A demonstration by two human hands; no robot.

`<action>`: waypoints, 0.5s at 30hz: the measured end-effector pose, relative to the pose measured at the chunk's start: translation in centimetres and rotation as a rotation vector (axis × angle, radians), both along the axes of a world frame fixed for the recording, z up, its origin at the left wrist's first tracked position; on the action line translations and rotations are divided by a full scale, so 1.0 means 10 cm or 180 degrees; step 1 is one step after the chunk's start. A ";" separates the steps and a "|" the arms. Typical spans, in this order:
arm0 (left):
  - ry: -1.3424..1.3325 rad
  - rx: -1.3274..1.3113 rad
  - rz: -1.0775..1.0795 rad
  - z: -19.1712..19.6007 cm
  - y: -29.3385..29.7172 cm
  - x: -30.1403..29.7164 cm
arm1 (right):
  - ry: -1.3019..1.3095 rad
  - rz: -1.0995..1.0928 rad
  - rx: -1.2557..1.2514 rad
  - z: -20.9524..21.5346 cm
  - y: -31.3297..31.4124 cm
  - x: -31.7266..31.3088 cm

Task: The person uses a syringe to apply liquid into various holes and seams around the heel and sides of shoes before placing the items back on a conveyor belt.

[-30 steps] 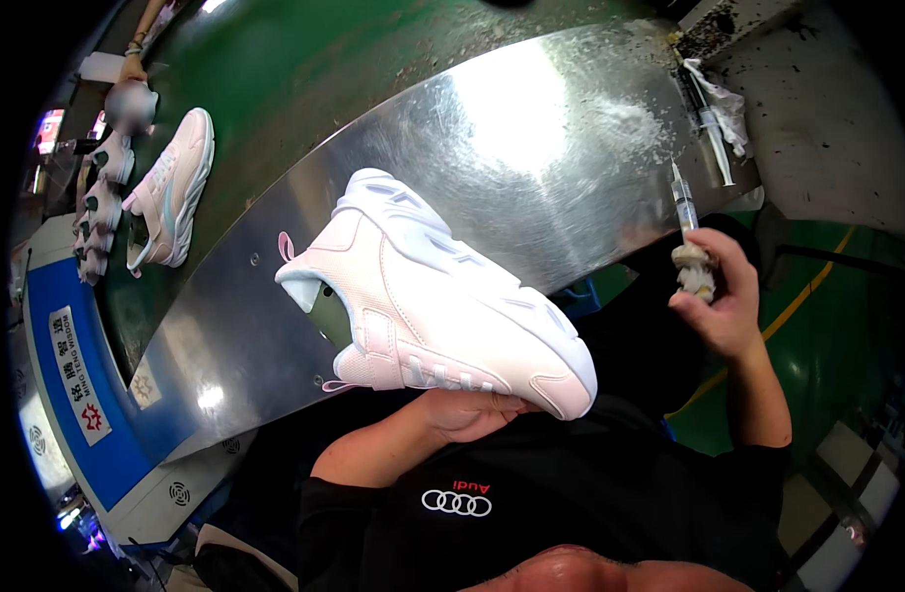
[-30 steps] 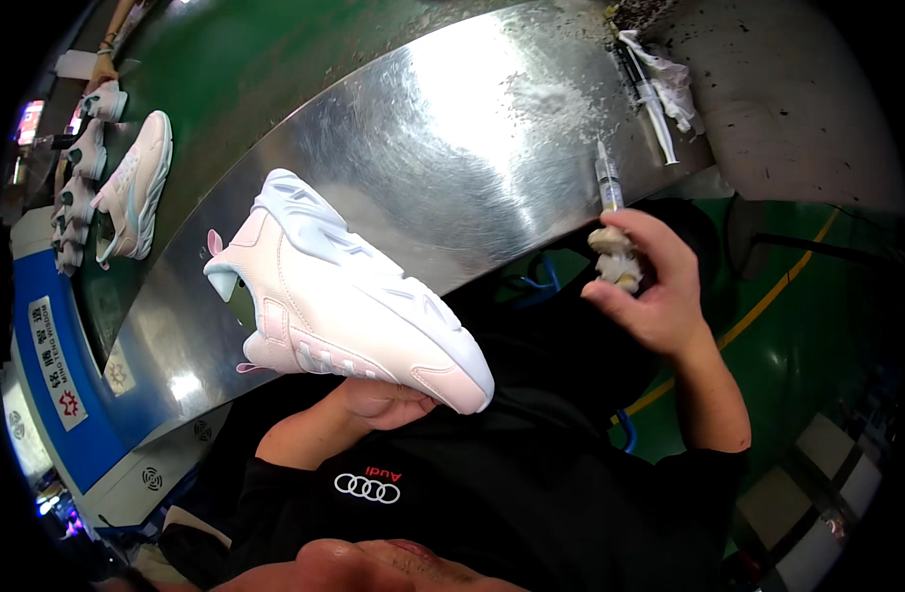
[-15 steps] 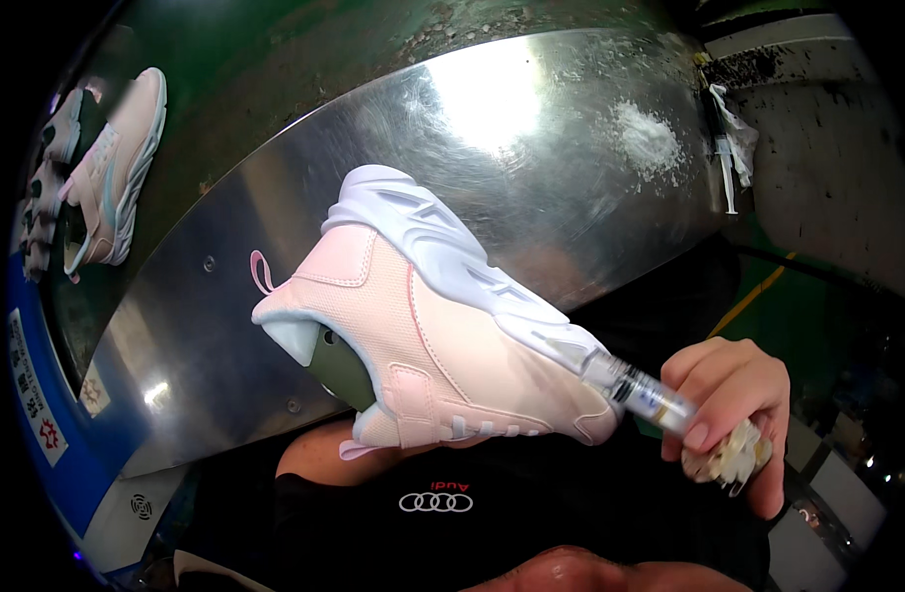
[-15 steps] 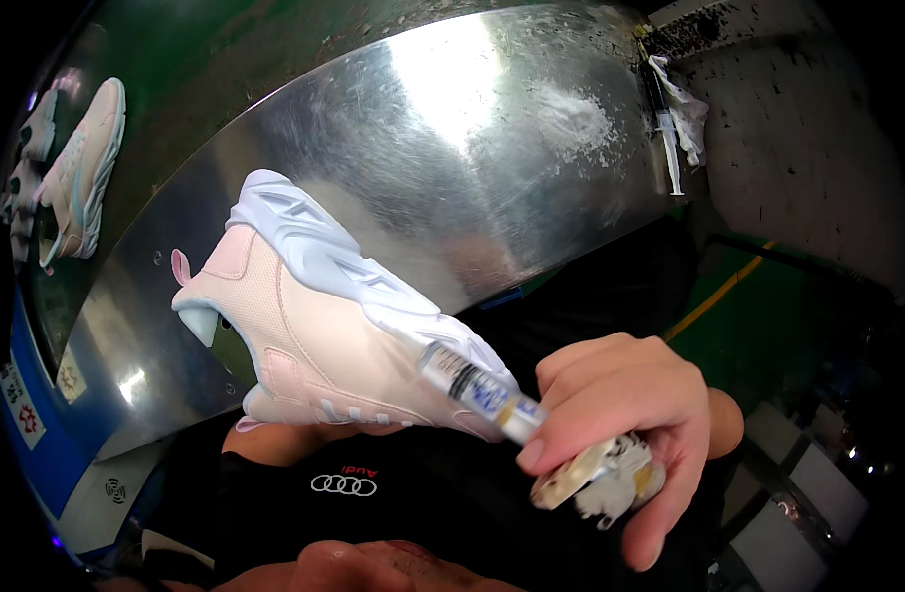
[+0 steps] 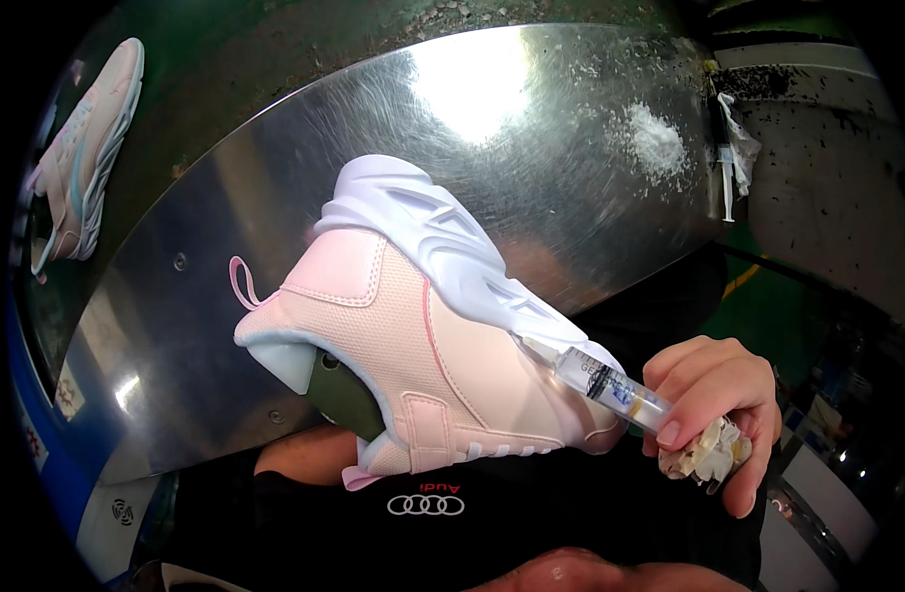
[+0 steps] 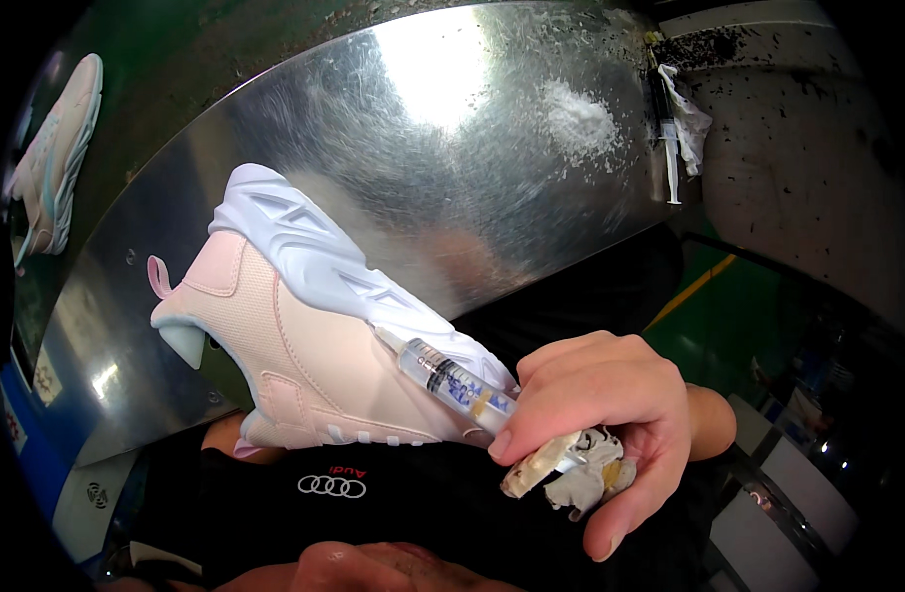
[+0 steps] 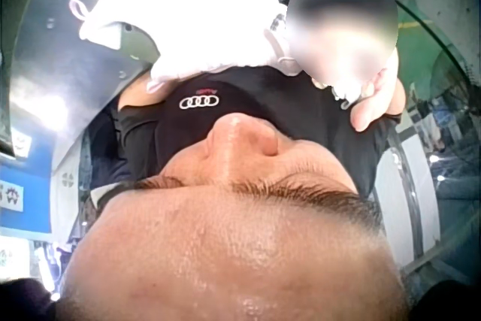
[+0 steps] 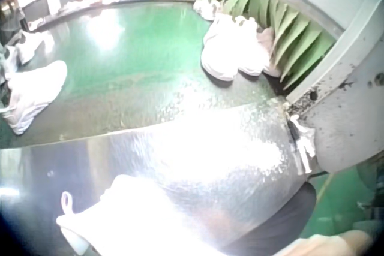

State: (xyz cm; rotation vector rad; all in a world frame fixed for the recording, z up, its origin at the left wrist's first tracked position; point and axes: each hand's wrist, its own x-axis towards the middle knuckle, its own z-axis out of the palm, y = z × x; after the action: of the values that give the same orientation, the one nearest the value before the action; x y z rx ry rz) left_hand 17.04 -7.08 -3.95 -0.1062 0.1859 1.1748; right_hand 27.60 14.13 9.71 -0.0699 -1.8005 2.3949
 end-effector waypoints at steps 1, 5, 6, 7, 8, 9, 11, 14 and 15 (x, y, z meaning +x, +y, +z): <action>0.0005 0.0005 -0.0004 0.00 0.00 0.00 | 0.0019 0.0003 -0.0003 0.00 0.00 0.00; -0.0003 0.0027 -0.0040 0.02 -0.01 0.00 | -0.0087 0.0083 0.0015 0.07 0.00 -0.02; 0.0004 0.0022 -0.0036 0.02 -0.01 0.00 | -0.0110 0.0121 0.0038 0.09 0.01 -0.03; 0.0016 0.0029 -0.0034 0.02 -0.02 0.00 | -0.0133 0.0158 0.0061 0.12 0.01 -0.04; 0.0020 0.0024 -0.0034 0.02 -0.02 0.00 | -0.0155 0.0197 0.0083 0.13 0.01 -0.04; 0.0029 0.0025 -0.0032 0.02 -0.03 0.01 | -0.0159 0.0212 0.0086 0.14 0.01 -0.04; 0.0033 0.0030 0.0010 0.02 -0.03 0.00 | -0.0166 0.0228 0.0107 0.16 0.00 -0.03; 0.0127 0.0057 0.0001 0.05 -0.02 -0.01 | 0.0008 0.0198 0.0325 0.19 0.01 -0.01; 0.0142 0.0063 0.0035 0.05 -0.02 -0.02 | 0.0148 0.0215 0.0428 0.20 0.06 0.01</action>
State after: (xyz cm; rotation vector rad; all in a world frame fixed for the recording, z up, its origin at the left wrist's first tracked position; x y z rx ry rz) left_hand 16.86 -7.31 -3.43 -0.0636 0.2132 1.1904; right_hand 27.72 14.71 11.73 0.0618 -1.9668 2.2913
